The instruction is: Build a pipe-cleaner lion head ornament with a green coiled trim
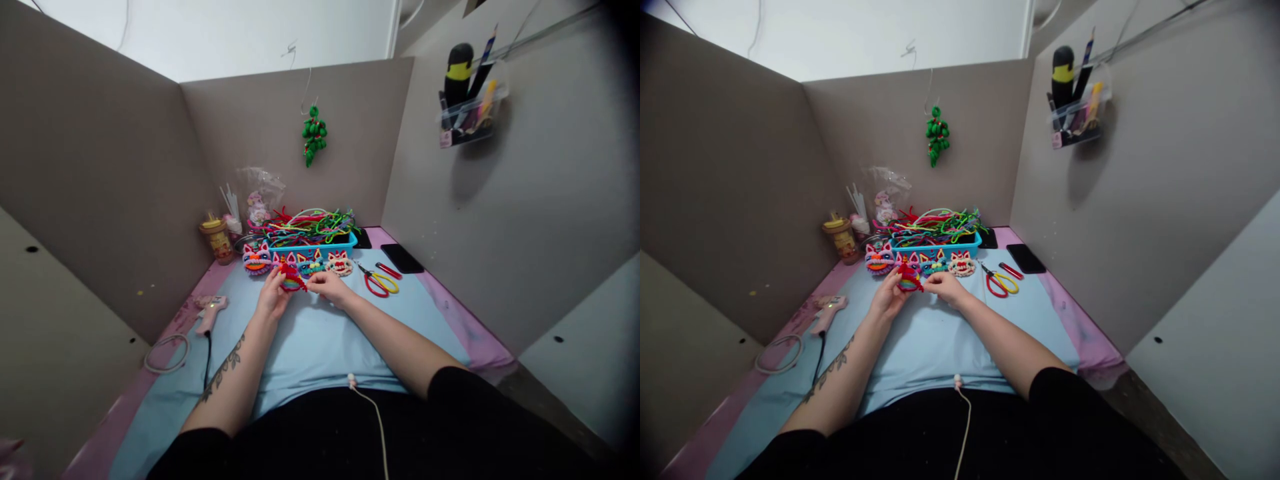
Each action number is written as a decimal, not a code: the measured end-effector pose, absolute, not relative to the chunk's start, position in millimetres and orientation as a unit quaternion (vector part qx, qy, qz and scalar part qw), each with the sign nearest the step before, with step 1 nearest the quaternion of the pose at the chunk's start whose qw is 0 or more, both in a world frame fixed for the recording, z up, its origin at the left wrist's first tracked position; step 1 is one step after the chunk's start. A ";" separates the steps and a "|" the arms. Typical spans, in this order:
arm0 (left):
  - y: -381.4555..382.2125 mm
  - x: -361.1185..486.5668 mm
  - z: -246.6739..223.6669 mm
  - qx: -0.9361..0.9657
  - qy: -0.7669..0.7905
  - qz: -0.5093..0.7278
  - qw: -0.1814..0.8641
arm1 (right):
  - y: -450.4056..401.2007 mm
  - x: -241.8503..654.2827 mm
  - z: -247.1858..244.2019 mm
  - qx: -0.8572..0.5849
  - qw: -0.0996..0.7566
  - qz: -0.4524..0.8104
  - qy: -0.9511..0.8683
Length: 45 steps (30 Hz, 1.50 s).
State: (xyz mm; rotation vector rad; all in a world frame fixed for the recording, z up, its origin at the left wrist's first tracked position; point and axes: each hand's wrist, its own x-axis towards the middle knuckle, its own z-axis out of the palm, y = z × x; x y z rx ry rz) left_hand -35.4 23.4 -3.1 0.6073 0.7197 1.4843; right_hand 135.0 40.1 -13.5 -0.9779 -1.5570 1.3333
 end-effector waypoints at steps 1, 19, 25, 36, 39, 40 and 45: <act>23.6 -35.3 -3.3 0.264 0.317 0.650 0.638 | 39.5 135.0 -12.7 -0.392 0.416 0.533 -0.624; 18.8 -28.2 3.2 0.244 0.342 0.649 0.634 | 38.1 134.3 -13.2 -0.349 0.356 0.562 -0.660; 17.3 -26.2 4.7 0.244 0.343 0.651 0.632 | 38.7 132.3 -14.6 -0.358 0.343 0.550 -0.672; 17.6 -25.4 4.0 0.250 0.345 0.647 0.632 | 37.2 128.3 -13.4 -0.370 0.356 0.541 -0.666; 19.2 -26.7 1.8 0.251 0.349 0.646 0.631 | 38.7 128.5 -13.4 -0.376 0.376 0.527 -0.663; 19.8 -27.3 1.0 0.250 0.351 0.643 0.633 | 39.8 128.2 -14.0 -0.377 0.383 0.522 -0.662; 22.4 -29.5 -3.2 0.246 0.350 0.633 0.645 | 46.3 125.8 -18.9 -0.373 0.395 0.520 -0.659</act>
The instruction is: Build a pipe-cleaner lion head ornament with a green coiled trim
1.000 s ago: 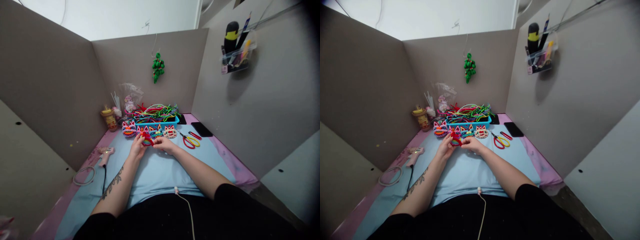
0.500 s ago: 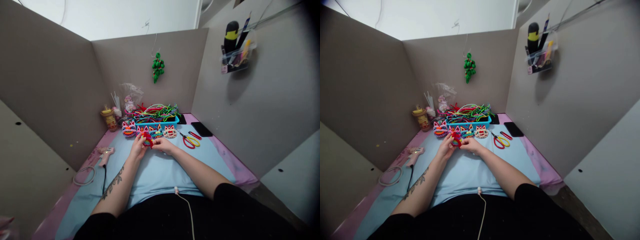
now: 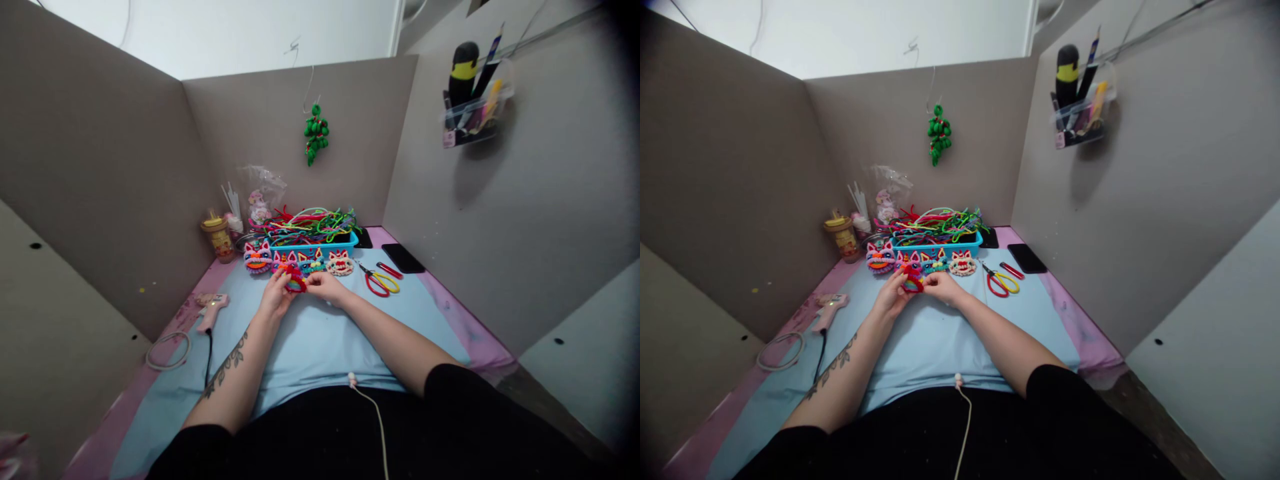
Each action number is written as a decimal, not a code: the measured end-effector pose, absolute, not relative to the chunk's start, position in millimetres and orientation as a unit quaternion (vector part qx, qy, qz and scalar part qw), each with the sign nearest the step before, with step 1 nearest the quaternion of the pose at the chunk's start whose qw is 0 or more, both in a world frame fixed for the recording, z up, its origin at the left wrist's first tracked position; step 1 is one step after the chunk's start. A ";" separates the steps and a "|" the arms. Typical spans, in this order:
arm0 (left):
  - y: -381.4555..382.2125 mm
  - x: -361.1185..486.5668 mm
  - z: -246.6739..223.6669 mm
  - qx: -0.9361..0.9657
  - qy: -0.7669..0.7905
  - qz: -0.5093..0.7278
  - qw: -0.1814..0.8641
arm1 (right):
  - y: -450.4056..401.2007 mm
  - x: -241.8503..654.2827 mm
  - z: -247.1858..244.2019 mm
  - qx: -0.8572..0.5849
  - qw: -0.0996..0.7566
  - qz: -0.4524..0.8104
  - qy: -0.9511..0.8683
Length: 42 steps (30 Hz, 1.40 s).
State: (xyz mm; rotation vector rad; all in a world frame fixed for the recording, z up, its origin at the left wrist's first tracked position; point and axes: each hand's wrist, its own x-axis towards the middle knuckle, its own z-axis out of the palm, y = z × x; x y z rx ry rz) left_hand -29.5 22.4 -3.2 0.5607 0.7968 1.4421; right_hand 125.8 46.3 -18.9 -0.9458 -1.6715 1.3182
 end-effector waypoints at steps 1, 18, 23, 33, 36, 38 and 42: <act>22.8 -29.7 -3.8 0.245 0.349 0.633 0.647 | 46.9 125.5 -19.4 -0.371 0.393 0.523 -0.659; 28.4 -30.6 0.2 0.160 0.390 0.587 0.692 | 53.0 125.4 -24.2 -0.348 0.401 0.613 -0.585; 29.3 -31.7 0.3 0.137 0.386 0.588 0.697 | 50.7 124.5 -22.0 -0.341 0.391 0.630 -0.578; 32.7 -34.5 -3.5 0.125 0.371 0.585 0.711 | 52.5 123.4 -27.0 -0.354 0.390 0.591 -0.611; 31.3 -33.0 -1.5 0.122 0.376 0.592 0.702 | 50.2 121.8 -25.7 -0.359 0.394 0.576 -0.619; 30.4 -32.3 0.0 0.121 0.378 0.598 0.696 | 48.1 119.8 -25.2 -0.364 0.401 0.555 -0.632; 31.0 -32.1 -0.2 0.118 0.382 0.607 0.687 | 45.9 114.5 -26.5 -0.377 0.433 0.484 -0.660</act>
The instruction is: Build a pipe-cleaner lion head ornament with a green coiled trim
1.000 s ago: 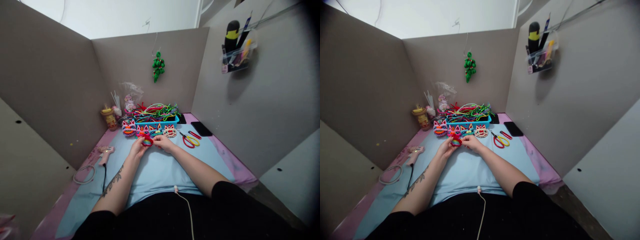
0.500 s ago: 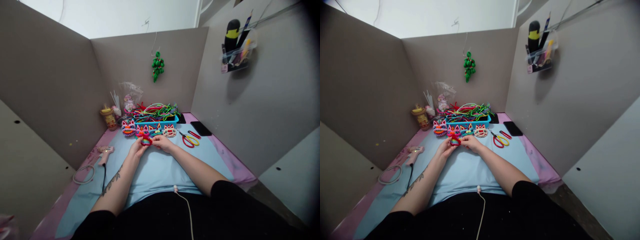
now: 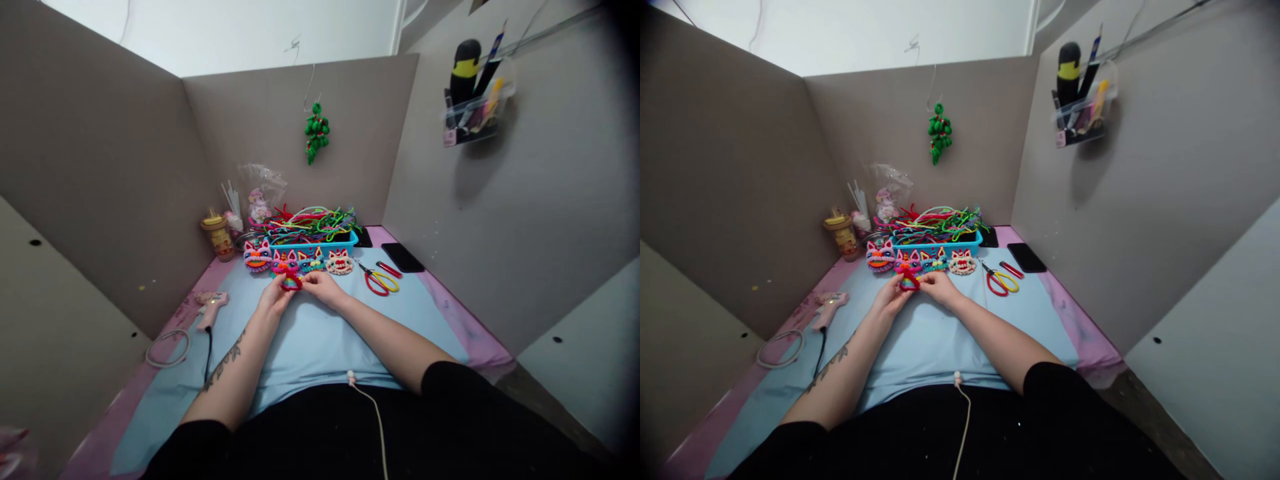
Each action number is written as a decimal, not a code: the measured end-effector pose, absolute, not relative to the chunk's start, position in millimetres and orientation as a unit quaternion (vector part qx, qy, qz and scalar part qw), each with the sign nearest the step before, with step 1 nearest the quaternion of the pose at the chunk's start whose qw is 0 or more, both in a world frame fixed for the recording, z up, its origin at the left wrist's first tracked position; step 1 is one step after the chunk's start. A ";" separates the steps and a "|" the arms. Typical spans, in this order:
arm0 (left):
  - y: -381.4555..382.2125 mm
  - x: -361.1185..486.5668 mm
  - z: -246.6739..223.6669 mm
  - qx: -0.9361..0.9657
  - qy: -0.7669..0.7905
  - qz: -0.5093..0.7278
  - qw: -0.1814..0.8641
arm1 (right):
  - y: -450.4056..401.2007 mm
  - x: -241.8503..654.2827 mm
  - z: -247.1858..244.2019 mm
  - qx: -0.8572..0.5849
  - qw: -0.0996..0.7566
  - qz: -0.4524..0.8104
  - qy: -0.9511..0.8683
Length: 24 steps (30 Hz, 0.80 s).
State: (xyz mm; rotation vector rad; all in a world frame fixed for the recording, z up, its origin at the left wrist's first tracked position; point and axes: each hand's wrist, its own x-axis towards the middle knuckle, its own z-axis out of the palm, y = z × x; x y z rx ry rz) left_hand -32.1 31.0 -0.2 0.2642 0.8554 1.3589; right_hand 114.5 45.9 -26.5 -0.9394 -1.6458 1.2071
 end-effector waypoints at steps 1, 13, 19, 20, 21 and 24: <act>31.7 -32.2 -0.9 0.116 0.382 0.611 0.684 | 46.2 113.1 -27.4 -0.379 0.441 0.470 -0.664; 32.0 -35.8 -2.6 0.137 0.354 0.617 0.690 | 43.9 109.7 -29.8 -0.359 0.453 0.620 -0.530; 27.2 -31.8 0.5 0.163 0.322 0.627 0.691 | 41.8 107.8 -26.1 -0.344 0.462 0.706 -0.411; 26.3 -30.4 1.0 0.165 0.314 0.630 0.691 | 41.7 107.5 -26.0 -0.343 0.469 0.712 -0.393; 25.5 -29.0 1.5 0.166 0.307 0.633 0.691 | 41.6 107.3 -26.0 -0.341 0.476 0.718 -0.377; 23.9 -25.7 1.8 0.164 0.296 0.646 0.684 | 40.9 107.6 -25.6 -0.333 0.489 0.732 -0.338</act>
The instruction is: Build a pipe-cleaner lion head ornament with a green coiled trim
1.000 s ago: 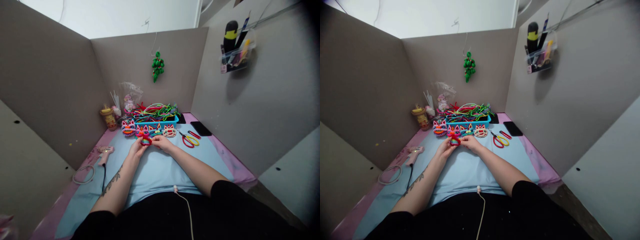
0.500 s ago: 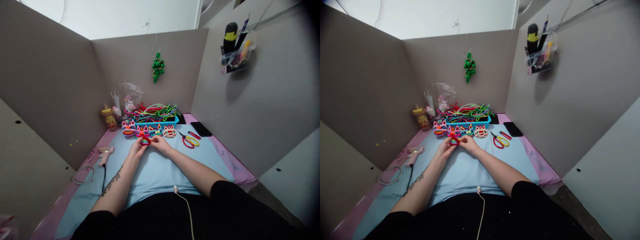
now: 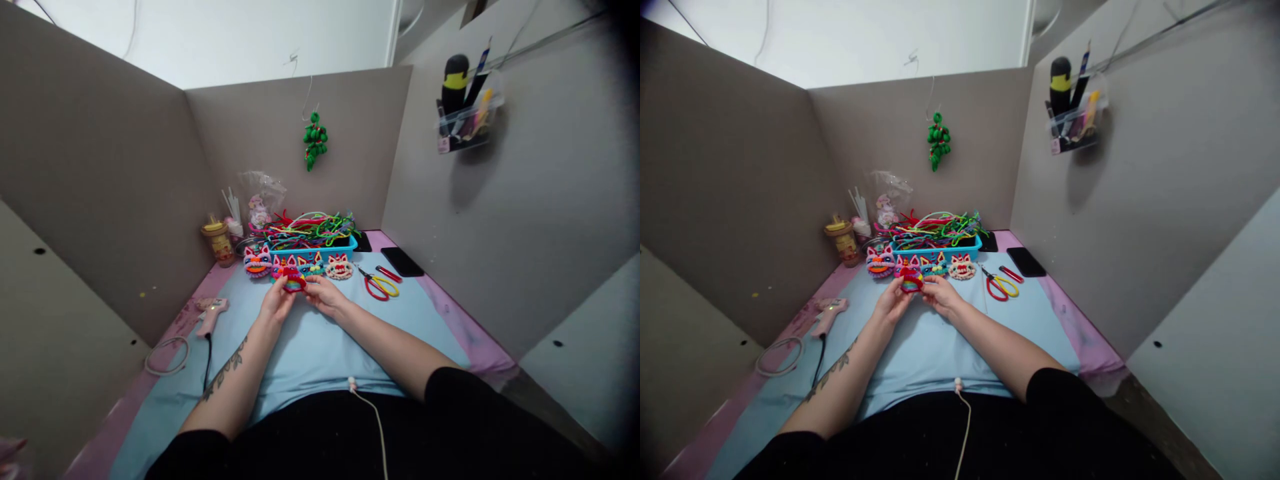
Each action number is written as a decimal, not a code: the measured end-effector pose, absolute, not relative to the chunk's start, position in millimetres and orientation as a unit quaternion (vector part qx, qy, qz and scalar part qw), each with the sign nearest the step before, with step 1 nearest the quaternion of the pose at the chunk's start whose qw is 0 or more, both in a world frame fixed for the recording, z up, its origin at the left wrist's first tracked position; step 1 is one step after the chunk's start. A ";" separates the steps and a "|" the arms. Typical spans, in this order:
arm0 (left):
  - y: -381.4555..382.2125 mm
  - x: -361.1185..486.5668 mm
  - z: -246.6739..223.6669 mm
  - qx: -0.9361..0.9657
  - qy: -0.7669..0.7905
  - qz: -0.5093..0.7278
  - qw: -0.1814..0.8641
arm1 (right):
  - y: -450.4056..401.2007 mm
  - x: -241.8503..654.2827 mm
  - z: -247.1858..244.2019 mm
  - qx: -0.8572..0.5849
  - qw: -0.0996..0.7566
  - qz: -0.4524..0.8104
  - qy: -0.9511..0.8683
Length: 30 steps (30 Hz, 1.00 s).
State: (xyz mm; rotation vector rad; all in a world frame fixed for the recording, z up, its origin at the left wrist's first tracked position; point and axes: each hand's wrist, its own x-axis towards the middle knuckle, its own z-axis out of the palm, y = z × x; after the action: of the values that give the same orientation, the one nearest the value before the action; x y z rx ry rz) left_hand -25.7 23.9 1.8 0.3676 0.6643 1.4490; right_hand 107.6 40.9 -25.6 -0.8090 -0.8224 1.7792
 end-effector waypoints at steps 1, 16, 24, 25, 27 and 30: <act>23.7 -25.0 1.7 0.163 0.296 0.649 0.681 | 40.7 107.9 -25.4 -0.329 0.492 0.735 -0.330; 18.7 -22.1 5.8 0.179 0.277 0.646 0.688 | 37.8 106.3 -23.9 -0.285 0.553 0.716 -0.315; 21.2 -21.9 1.1 0.188 0.264 0.659 0.678 | 36.0 102.1 -23.4 -0.325 0.601 0.644 -0.344; 21.4 -22.1 0.1 0.195 0.262 0.660 0.676 | 36.0 102.1 -23.3 -0.335 0.601 0.638 -0.346; 21.7 -22.5 -1.8 0.212 0.257 0.660 0.673 | 36.4 102.8 -22.8 -0.355 0.597 0.627 -0.353; 21.9 -23.8 -4.7 0.241 0.251 0.657 0.669 | 37.4 105.3 -21.8 -0.378 0.587 0.614 -0.368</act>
State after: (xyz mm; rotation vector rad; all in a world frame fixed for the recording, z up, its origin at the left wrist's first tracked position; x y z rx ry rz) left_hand -23.8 21.9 -4.7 0.5423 0.5660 1.4806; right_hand 105.3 37.4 -21.8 -0.8803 -0.8585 1.4322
